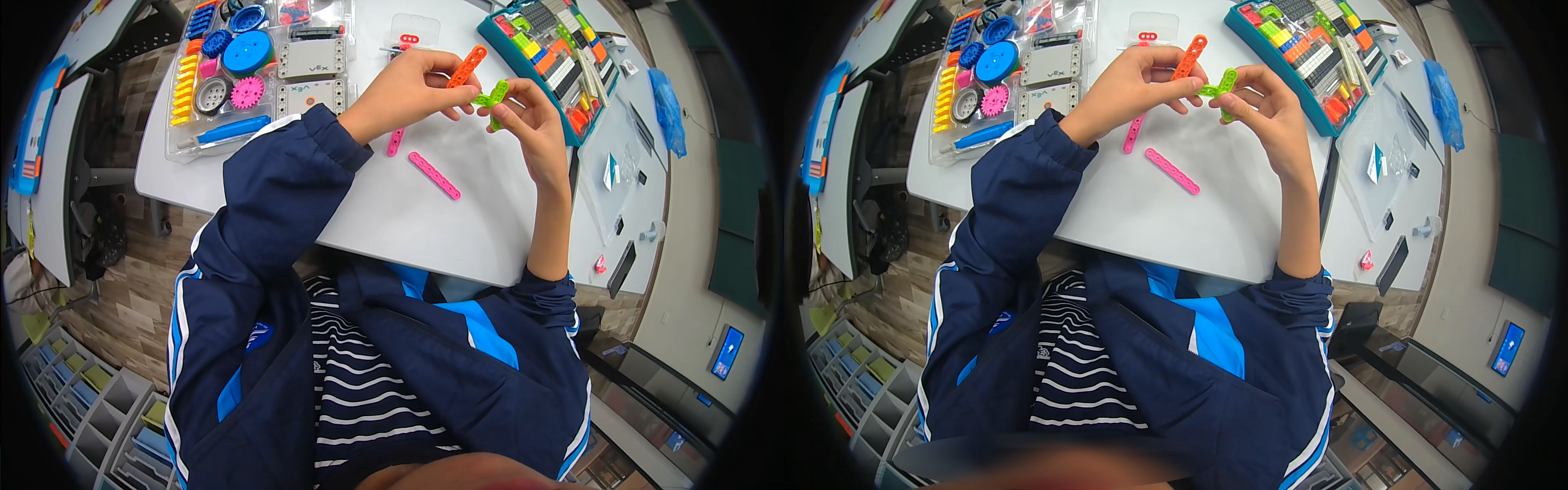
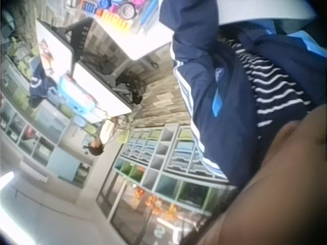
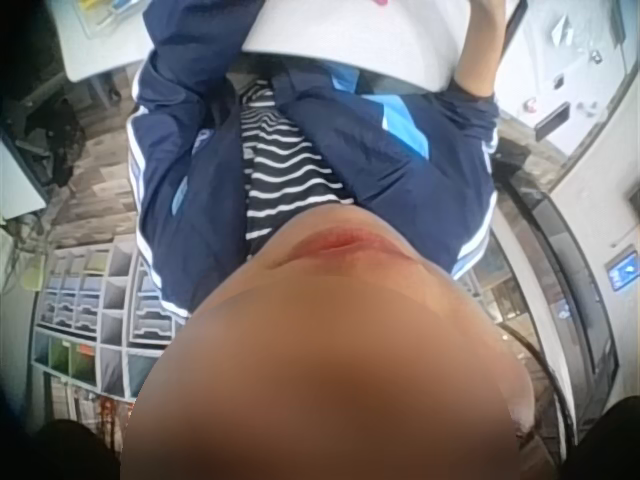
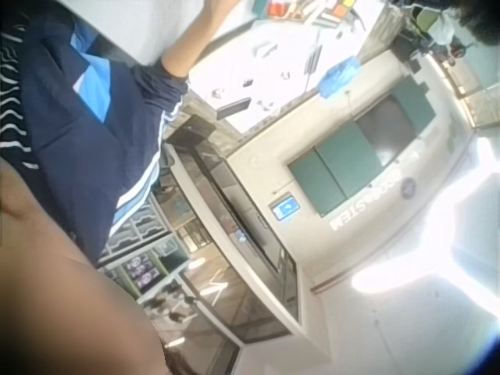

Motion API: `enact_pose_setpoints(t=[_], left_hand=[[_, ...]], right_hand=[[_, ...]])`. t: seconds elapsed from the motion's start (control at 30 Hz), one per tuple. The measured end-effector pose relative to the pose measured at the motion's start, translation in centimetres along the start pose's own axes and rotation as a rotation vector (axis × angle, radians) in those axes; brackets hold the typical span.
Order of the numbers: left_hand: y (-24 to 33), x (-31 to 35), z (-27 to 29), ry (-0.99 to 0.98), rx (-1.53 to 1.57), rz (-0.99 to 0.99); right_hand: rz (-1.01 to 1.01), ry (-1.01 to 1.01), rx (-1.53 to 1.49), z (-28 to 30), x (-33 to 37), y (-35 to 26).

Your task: The person assembles colorful plastic beams and connectors from a VEX robotics kit. They select pink, orange, and green beams, join them into small structures, and add black connectors to secure joints. The assembly remains on the table throughout the clip.

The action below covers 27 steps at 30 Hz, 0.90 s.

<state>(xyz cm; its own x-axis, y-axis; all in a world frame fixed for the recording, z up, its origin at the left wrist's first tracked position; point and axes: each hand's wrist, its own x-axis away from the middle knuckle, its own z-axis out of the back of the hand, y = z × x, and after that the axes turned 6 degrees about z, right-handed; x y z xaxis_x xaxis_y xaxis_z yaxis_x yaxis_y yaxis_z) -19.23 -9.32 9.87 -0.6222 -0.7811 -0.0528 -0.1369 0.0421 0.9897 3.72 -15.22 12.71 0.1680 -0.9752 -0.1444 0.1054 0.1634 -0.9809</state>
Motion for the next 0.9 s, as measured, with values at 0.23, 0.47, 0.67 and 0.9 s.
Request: enact_pose_setpoints(t=[0.23, 0.47, 0.67, 0.9], left_hand=[[-0.3, 0.2, -0.1, -0.026, -0.032, 0.032], [-0.5, 0.1, -0.2, -0.055, -0.003, 0.077], [-0.8, 0.0, -0.2, -0.079, 0.006, 0.108], [-1.2, -0.1, -0.3, -0.113, 0.047, 0.201]], right_hand=[[-0.014, -0.029, -0.064, -0.3, 0.1, 0.4], [-0.054, -0.058, -0.040, -0.2, 0.2, -0.2], [0.049, -0.040, 0.083, -0.5, 0.3, -0.9], [0.100, -0.114, 0.220, -0.4, 0.6, -1.0]])
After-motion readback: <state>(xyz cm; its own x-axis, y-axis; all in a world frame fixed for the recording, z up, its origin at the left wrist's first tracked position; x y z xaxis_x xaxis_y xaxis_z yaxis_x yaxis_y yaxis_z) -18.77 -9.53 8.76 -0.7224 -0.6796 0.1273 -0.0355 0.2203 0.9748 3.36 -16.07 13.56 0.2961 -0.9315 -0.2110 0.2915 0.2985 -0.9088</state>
